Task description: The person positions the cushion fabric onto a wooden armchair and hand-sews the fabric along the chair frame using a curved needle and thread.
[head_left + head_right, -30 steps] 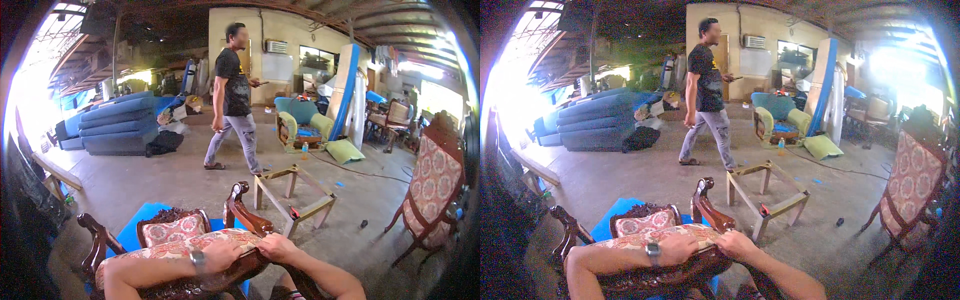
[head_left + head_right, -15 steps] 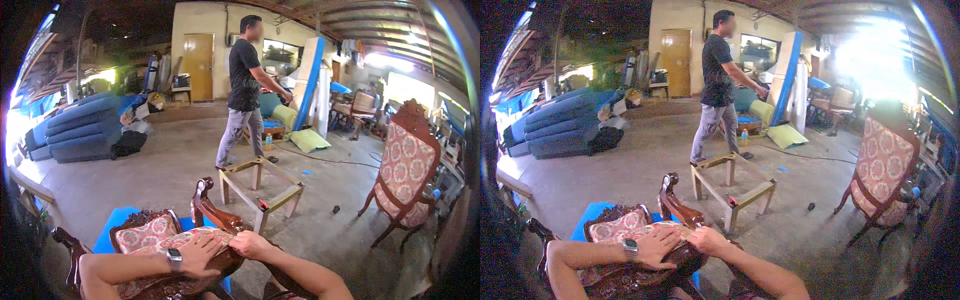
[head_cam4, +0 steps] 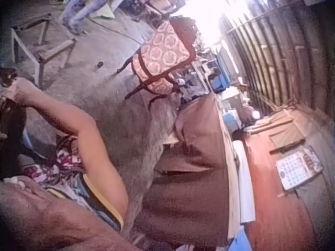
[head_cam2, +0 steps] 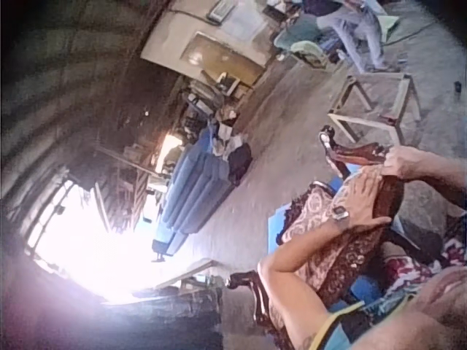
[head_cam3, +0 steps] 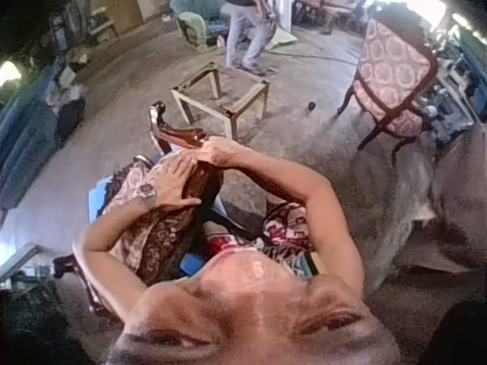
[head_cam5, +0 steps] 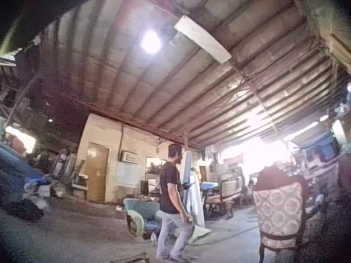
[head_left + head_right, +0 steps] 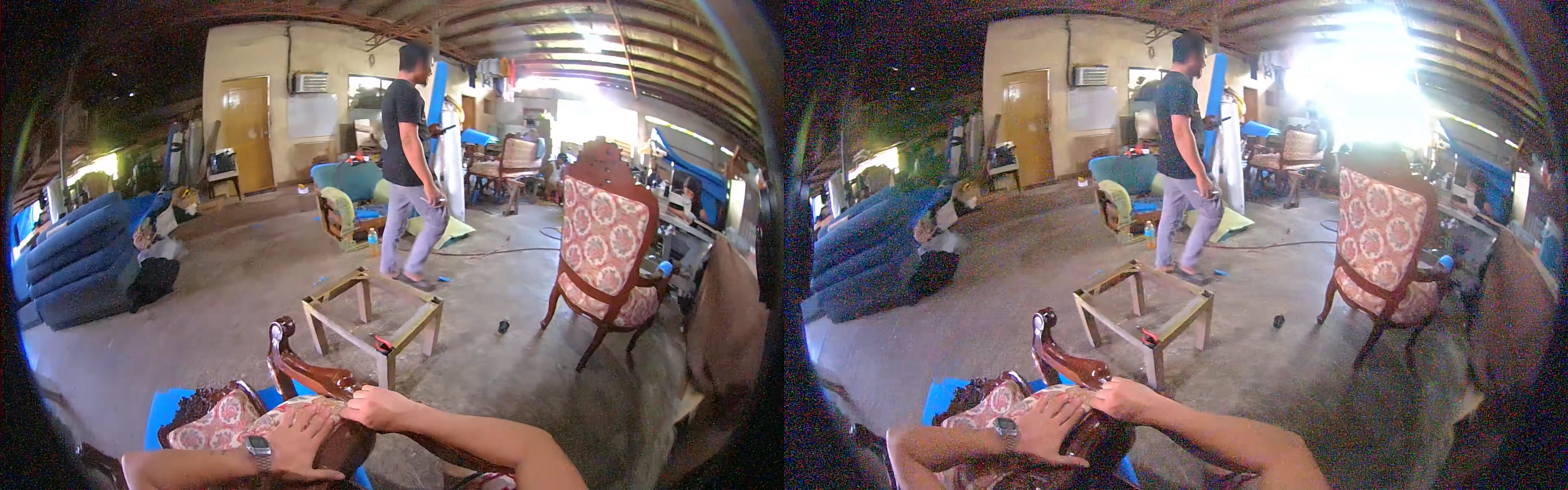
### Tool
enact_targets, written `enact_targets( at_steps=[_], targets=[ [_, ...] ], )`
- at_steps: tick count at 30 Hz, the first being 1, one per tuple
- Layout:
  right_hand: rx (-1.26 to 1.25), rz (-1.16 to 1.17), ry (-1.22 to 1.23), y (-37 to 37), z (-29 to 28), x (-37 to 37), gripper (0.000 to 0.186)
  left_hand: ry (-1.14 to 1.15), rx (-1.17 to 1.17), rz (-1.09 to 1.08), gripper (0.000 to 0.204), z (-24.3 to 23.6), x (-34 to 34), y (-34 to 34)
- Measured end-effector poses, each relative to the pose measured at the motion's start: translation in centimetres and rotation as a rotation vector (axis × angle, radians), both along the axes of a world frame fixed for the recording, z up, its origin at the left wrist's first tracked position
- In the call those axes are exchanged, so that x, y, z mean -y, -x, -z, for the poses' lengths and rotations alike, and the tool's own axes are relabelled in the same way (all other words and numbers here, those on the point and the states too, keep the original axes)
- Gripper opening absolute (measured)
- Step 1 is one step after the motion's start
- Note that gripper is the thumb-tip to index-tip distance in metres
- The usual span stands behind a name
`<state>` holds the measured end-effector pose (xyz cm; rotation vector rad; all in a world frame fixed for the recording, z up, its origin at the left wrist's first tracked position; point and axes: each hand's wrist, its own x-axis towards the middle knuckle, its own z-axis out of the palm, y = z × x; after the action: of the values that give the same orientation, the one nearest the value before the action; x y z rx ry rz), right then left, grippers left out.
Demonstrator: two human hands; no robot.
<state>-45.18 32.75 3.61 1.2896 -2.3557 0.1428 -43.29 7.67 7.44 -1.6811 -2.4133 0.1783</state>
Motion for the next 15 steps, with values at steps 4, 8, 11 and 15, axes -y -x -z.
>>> enact_targets(
  at_steps=[4,8,11,15],
  targets=[
    [-0.152,0.003,-0.092,0.0,-0.7,0.4,0.006,0.023,0.005,0.016,0.109,-0.3,0.3,0.0],
    [-0.217,-0.043,-0.149,0.3,-0.5,1.2,0.007,0.054,0.004,0.065,0.11,-0.7,0.5,0.3],
    [-0.135,0.0,-0.063,0.0,-0.3,1.4,0.007,0.076,0.102,0.063,0.114,-0.8,0.3,0.7],
    [0.216,0.272,0.101,-2.5,-0.4,0.5,0.007,0.075,0.262,0.052,0.129,-0.6,-0.1,1.1]
  ],
)
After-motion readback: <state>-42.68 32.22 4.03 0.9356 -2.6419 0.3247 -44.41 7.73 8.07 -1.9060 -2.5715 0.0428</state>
